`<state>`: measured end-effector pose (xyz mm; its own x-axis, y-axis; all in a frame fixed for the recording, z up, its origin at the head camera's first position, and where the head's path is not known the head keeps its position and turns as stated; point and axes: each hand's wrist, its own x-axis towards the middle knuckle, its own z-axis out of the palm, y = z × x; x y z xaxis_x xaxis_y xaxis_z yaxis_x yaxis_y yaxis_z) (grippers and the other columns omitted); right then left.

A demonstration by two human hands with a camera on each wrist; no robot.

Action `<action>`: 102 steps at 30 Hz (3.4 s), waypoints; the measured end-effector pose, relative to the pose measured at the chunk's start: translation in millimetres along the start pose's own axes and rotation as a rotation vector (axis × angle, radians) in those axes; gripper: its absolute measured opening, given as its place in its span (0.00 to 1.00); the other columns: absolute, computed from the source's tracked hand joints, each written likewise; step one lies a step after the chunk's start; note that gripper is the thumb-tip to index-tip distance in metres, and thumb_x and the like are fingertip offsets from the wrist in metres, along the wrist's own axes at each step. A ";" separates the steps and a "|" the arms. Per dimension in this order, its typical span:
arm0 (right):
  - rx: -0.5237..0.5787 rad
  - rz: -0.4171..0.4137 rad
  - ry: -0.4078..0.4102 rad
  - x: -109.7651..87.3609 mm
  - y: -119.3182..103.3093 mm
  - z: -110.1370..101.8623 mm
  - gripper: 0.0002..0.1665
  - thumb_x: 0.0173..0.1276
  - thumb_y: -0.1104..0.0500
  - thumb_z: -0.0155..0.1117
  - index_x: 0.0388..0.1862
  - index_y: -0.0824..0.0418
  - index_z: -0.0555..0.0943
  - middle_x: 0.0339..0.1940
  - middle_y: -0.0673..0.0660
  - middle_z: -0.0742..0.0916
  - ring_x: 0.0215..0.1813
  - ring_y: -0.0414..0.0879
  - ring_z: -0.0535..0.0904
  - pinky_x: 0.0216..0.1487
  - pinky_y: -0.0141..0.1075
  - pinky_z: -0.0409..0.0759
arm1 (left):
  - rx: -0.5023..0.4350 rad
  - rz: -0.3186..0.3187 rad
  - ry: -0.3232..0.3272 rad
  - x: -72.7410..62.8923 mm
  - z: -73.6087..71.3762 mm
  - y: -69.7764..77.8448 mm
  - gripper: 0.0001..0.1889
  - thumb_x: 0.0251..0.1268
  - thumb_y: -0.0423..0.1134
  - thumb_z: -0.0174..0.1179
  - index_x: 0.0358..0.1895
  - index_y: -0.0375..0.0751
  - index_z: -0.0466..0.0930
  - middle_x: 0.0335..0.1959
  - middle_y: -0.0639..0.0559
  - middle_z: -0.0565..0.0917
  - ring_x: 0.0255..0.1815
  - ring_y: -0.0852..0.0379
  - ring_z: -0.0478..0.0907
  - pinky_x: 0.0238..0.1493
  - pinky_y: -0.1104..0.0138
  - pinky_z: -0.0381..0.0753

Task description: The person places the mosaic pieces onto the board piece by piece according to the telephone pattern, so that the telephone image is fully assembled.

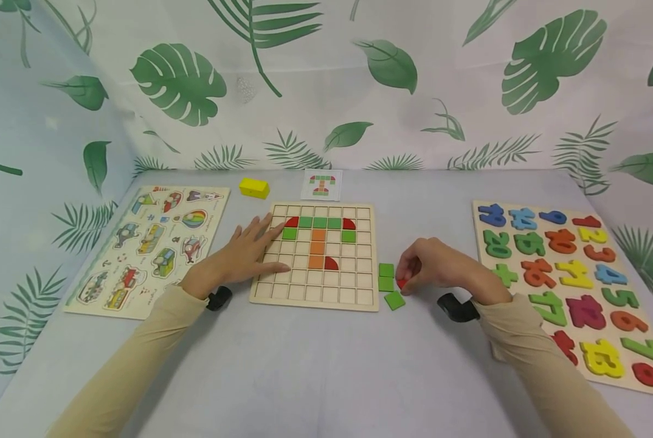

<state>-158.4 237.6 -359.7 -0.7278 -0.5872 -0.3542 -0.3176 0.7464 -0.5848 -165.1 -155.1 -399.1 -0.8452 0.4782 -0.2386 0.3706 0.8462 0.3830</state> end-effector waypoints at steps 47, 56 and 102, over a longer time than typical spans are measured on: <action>0.153 -0.343 0.249 100.5 -93.5 38.4 0.09 0.64 0.73 0.74 0.41 0.64 0.92 0.40 0.54 0.92 0.42 0.47 0.87 0.46 0.39 0.86 | 0.018 -0.022 -0.015 2.1 0.8 2.4 0.51 0.73 0.68 0.57 0.87 0.47 0.44 0.87 0.38 0.37 0.86 0.33 0.33 0.79 0.34 0.35; 0.111 -0.375 0.219 107.4 -94.8 44.6 0.07 0.62 0.72 0.76 0.37 0.64 0.93 0.36 0.52 0.91 0.41 0.45 0.86 0.45 0.36 0.86 | 0.000 -0.017 -0.006 -0.9 -0.1 2.4 0.50 0.73 0.66 0.58 0.87 0.46 0.45 0.87 0.37 0.38 0.86 0.33 0.33 0.79 0.34 0.36; -0.303 -0.524 0.173 112.7 -109.9 47.1 0.06 0.67 0.71 0.73 0.40 0.67 0.93 0.36 0.56 0.90 0.41 0.47 0.86 0.48 0.36 0.86 | -0.007 -0.009 0.006 -2.1 -0.6 1.8 0.50 0.74 0.65 0.59 0.87 0.44 0.46 0.87 0.36 0.38 0.85 0.31 0.34 0.79 0.33 0.37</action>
<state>-176.9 74.6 -369.8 -0.5088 -0.8587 0.0617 -0.7983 0.4438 -0.4071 -162.9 -154.7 -397.4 -0.8509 0.4687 -0.2371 0.3598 0.8490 0.3870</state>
